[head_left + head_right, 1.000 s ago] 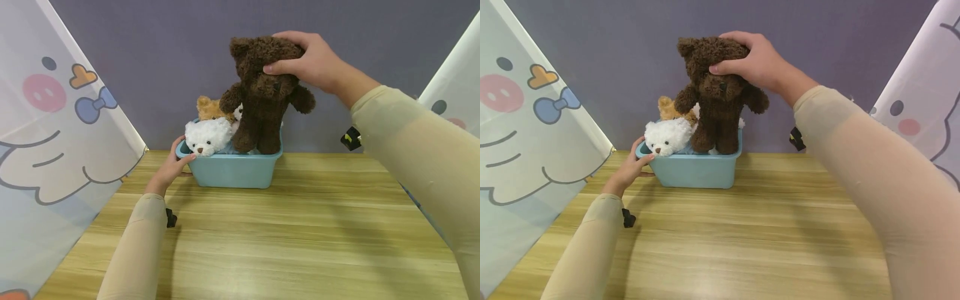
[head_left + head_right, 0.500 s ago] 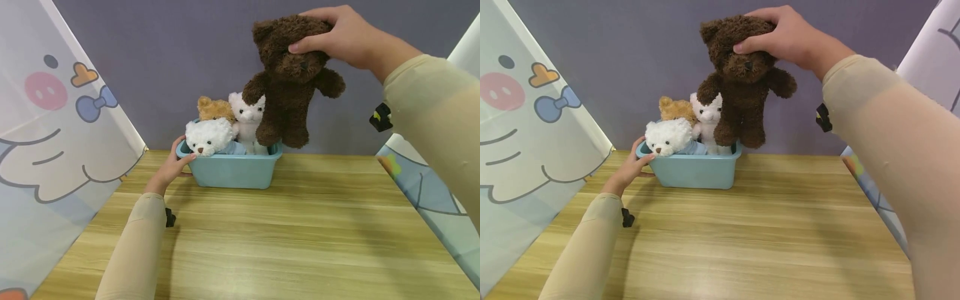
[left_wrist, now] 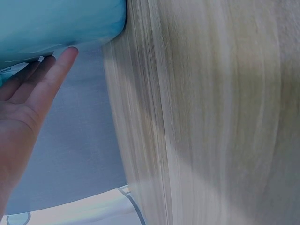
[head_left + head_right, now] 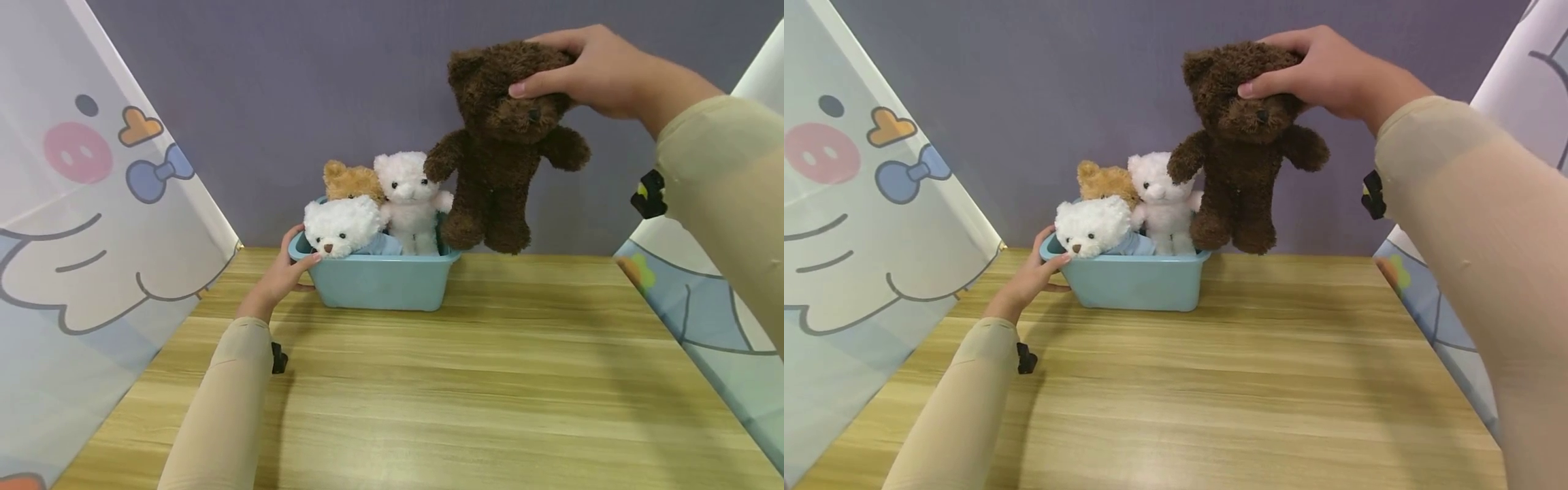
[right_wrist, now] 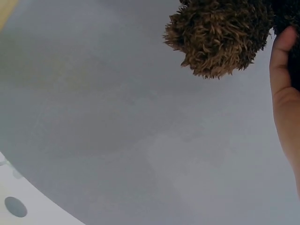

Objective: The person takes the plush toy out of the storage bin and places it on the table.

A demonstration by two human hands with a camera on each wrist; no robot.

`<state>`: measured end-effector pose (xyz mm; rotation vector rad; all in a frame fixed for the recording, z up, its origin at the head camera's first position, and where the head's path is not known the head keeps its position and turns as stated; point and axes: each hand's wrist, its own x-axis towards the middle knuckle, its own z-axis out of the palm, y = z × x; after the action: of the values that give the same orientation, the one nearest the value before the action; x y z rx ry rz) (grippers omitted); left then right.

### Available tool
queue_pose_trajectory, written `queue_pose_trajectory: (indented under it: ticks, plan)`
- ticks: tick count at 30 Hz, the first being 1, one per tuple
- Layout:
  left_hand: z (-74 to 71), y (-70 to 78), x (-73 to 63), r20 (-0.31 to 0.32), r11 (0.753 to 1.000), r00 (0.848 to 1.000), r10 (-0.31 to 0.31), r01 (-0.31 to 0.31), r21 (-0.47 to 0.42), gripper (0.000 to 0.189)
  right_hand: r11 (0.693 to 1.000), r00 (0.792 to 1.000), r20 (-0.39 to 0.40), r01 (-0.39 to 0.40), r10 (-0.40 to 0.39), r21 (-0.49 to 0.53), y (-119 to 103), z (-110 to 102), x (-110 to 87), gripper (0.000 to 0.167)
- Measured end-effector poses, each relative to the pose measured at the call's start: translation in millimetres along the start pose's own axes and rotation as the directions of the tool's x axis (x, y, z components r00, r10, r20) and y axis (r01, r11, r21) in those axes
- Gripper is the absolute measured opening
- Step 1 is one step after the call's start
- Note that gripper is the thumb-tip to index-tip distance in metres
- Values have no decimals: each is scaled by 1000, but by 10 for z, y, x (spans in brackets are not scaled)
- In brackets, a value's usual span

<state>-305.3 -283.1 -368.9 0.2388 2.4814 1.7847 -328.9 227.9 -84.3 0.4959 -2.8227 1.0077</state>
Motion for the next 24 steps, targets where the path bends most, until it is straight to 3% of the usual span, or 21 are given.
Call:
queue_pose_trajectory:
  ticks: [14,24]
  plan:
    - [-12,-21,7,2,1000,1000,-5,5,10,88,997,998,29,-60,62,-58,457,-85,-63,92]
    - [-4,-26,-29,-10,1000,1000,-7,7,-3,88,994,989,106,-98,102,-47,787,155,-20,96]
